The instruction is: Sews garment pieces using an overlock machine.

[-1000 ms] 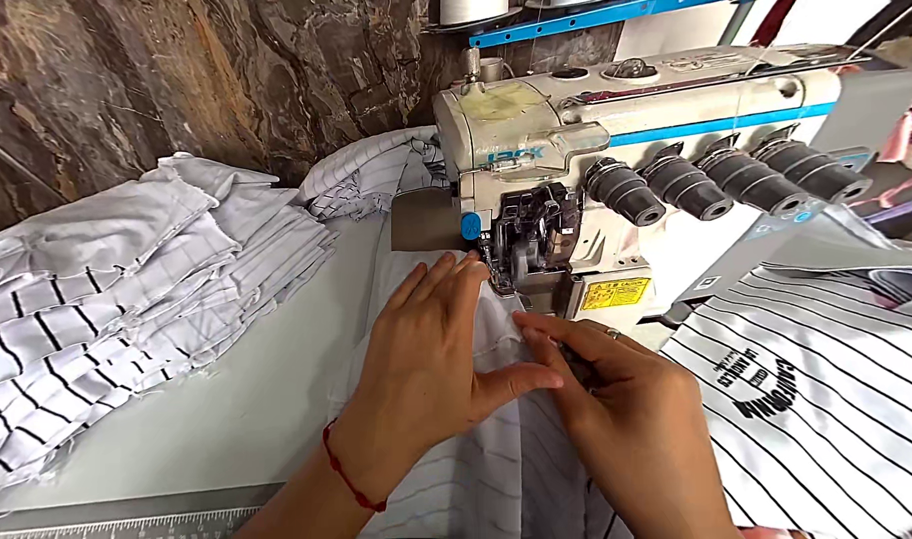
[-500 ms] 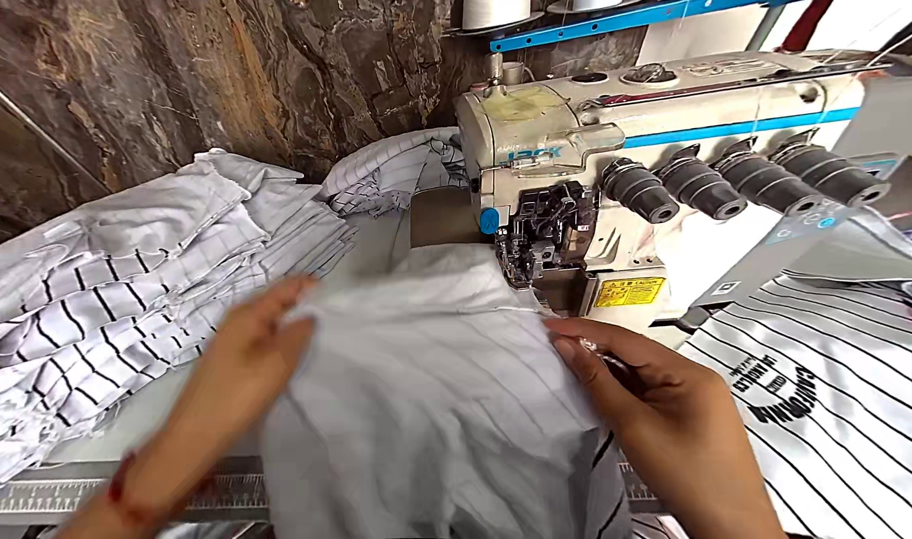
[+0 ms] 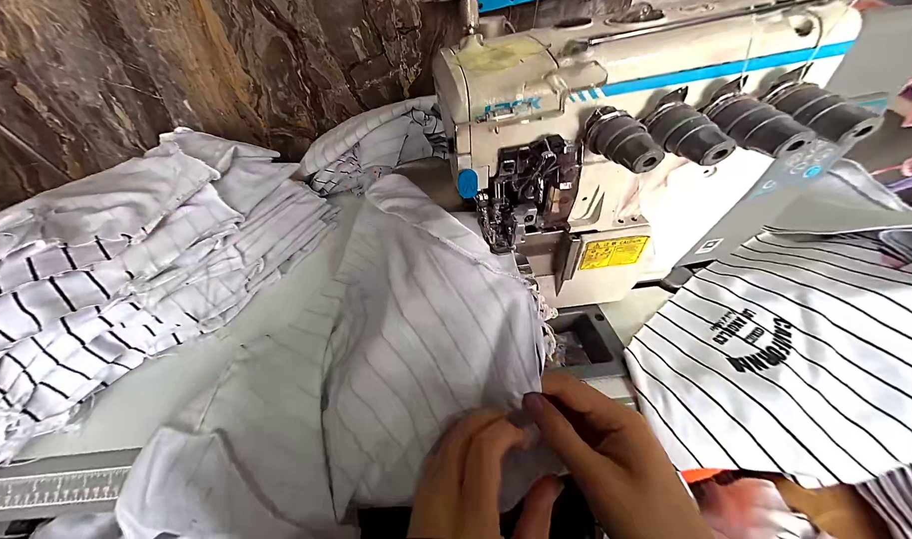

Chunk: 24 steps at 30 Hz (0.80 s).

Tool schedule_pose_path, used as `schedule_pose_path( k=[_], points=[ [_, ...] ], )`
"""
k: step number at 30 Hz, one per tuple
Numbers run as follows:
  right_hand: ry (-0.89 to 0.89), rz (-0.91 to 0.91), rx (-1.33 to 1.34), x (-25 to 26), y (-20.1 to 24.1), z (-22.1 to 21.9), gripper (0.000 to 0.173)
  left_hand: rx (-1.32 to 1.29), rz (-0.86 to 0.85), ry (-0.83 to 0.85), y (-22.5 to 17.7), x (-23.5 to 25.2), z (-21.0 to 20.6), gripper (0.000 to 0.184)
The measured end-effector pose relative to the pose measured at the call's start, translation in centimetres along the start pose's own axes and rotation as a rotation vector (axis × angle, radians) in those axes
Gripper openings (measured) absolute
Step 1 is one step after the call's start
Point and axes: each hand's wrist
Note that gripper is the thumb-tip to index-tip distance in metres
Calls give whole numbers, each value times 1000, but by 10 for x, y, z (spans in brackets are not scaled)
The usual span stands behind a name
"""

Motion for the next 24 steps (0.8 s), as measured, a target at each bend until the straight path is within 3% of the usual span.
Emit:
schedule_pose_path(
  k=[3,6,8,11,15,19,21,24],
  points=[
    [84,-123,186,-1,11,9,23,-23,54,-127,14,-13,-24,39],
    [153,-64,120,-10,22,11,32,81,84,-200,8,-11,-31,49],
    [181,27,3,-16,24,9,34,181,63,-271,6,-2,-32,45],
    [109,25,-18,-12,18,5,30,203,20,-314,10,6,-30,21],
    [4,-17,27,8,8,2,38,-184,103,-124,7,-9,-13,8],
    [-98,-22,-103,22,-3,-13,20,-597,386,-9,-2,-11,4,17],
    [-112,-21,-183,22,-8,-15,15,-659,467,-46,-7,-7,7,23],
    [-85,-6,-197,9,-8,-7,15,-573,402,0,-9,-12,11,16]
  ],
)
Point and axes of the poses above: each hand's wrist, its own x-axis towards the middle knuckle, its own z-axis out of the back of the hand, y = z × x, and after that the axes turned 15 degrees about z, right-handed
